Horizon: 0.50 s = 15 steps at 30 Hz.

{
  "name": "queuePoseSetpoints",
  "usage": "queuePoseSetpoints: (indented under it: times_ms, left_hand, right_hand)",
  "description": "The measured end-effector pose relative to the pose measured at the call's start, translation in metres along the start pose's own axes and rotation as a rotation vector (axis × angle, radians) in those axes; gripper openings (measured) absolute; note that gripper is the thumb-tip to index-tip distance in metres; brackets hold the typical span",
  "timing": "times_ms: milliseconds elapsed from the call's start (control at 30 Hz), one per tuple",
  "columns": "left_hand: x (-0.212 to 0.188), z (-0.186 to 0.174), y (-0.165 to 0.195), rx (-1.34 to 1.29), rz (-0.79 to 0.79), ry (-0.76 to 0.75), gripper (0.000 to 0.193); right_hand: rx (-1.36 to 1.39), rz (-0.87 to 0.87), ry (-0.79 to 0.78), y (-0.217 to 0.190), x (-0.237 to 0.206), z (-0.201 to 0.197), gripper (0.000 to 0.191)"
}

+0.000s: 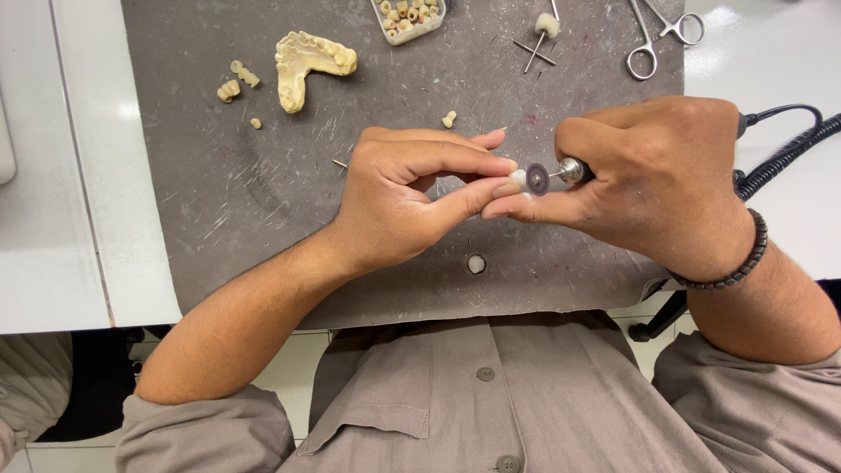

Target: The person holds a small white dental crown in one hand and a rotary grinding tool in the other, repeatedly grinding and shaping the crown's surface, turning it over to work different sides, and pausing to feel the surface with their fingers before resuming grinding.

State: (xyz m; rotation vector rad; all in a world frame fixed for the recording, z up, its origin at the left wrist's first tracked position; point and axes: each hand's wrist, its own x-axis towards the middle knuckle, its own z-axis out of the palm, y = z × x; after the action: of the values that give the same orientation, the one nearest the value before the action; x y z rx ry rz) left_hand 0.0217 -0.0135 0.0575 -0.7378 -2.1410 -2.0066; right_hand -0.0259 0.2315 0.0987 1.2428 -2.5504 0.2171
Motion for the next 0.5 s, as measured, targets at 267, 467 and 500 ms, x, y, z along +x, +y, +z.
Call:
queuePoseSetpoints:
  times_ms: [267, 467, 500]
  left_hand:
    - [0.0001, -0.0002, -0.0007, -0.01, 0.024, -0.004, 0.014]
    - [-0.0001, 0.0001, -0.0005, -0.022, 0.023, 0.003, 0.013]
    - [-0.0003, -0.0001, -0.0002, -0.023, 0.018, 0.002, 0.013]
  right_hand:
    - [0.002, -0.014, -0.002, -0.0003, 0.0018, 0.0008, 0.074]
    - [-0.005, -0.009, 0.002, -0.0018, 0.0021, -0.0008, 0.074]
    - [0.007, -0.009, 0.005, -0.0021, 0.0022, -0.0008, 0.073]
